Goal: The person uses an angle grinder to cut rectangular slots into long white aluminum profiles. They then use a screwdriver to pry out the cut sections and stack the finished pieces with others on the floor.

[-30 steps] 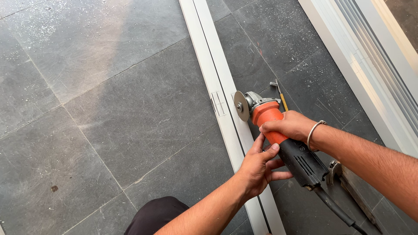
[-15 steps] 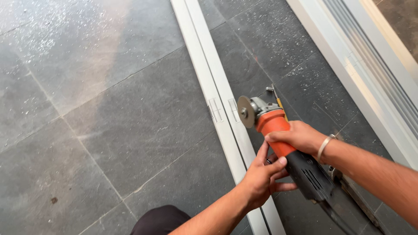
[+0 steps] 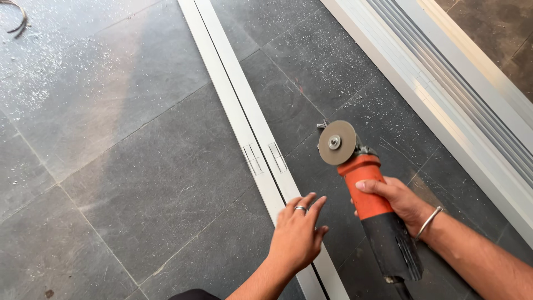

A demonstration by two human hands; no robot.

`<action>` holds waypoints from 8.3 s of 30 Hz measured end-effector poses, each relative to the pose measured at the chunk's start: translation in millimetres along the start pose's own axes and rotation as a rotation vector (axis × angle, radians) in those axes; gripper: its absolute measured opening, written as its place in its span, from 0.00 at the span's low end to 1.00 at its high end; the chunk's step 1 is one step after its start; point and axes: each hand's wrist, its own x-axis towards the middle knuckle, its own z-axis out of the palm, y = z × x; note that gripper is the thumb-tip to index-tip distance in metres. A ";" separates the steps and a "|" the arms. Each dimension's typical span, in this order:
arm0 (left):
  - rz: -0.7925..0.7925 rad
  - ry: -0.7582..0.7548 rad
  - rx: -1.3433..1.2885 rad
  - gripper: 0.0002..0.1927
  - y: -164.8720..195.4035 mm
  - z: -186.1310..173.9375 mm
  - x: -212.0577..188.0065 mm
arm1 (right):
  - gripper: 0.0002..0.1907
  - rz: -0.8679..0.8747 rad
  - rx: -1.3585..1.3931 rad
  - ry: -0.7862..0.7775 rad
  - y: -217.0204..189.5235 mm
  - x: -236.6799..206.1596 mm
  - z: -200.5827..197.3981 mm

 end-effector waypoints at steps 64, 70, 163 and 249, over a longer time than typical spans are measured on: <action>-0.890 0.518 0.312 0.47 -48.5 -29.1 -38.0 | 0.30 -0.055 0.095 0.023 120.2 -105.9 -126.4; -0.830 0.748 0.111 0.31 -41.6 -20.8 -29.5 | 0.29 -0.074 0.083 -0.015 119.4 -117.0 -125.5; -0.429 0.164 0.513 0.30 -60.4 -45.7 -57.9 | 0.33 -0.102 -1.205 0.122 -11.5 -20.4 38.1; -0.445 0.147 0.518 0.37 -57.8 -35.0 -39.9 | 0.27 -0.095 -0.990 0.071 -14.8 -42.7 52.4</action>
